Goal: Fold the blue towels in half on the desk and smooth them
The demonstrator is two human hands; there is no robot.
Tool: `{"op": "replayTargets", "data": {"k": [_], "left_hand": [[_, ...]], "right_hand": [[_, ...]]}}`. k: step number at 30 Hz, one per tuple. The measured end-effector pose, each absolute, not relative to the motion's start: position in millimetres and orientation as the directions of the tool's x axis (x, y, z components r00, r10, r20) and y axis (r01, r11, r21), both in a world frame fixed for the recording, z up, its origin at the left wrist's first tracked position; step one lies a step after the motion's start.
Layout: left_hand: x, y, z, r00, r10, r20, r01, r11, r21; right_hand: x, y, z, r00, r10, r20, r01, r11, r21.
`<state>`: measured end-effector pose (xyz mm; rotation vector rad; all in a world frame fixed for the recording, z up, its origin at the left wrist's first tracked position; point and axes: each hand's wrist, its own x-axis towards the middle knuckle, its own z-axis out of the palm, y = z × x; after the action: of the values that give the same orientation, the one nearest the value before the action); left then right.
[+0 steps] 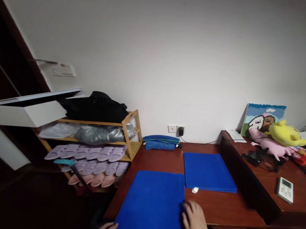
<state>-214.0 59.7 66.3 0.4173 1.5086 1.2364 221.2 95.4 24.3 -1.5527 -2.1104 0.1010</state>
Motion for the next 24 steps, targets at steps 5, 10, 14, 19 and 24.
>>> {"op": "replayTargets", "data": {"k": [5,10,14,19,24], "left_hand": [[-212,57,69,-0.333,0.81,-0.483,-0.338,0.376,0.863],[-208,56,74,-0.371,0.851,-0.372,-0.319,0.26,0.912],[-206,56,77,-0.369,0.883,-0.292,-0.292,0.188,0.938],[-208,55,85,-0.33,0.923,-0.199,-0.171,0.149,0.974],[-210,59,112,-0.328,0.945,-0.013,0.115,0.053,0.992]], "right_hand": [[177,44,-14,-0.514,0.723,0.462,0.781,0.617,-0.097],[179,53,-14,-0.434,0.732,0.525,0.839,0.541,-0.061],[184,55,-6,-0.43,0.736,0.523,0.82,0.56,-0.114],[187,46,12,-0.371,0.755,0.541,0.796,0.559,-0.234],[193,44,81,-0.303,0.832,0.465,0.757,0.507,-0.412]]}}
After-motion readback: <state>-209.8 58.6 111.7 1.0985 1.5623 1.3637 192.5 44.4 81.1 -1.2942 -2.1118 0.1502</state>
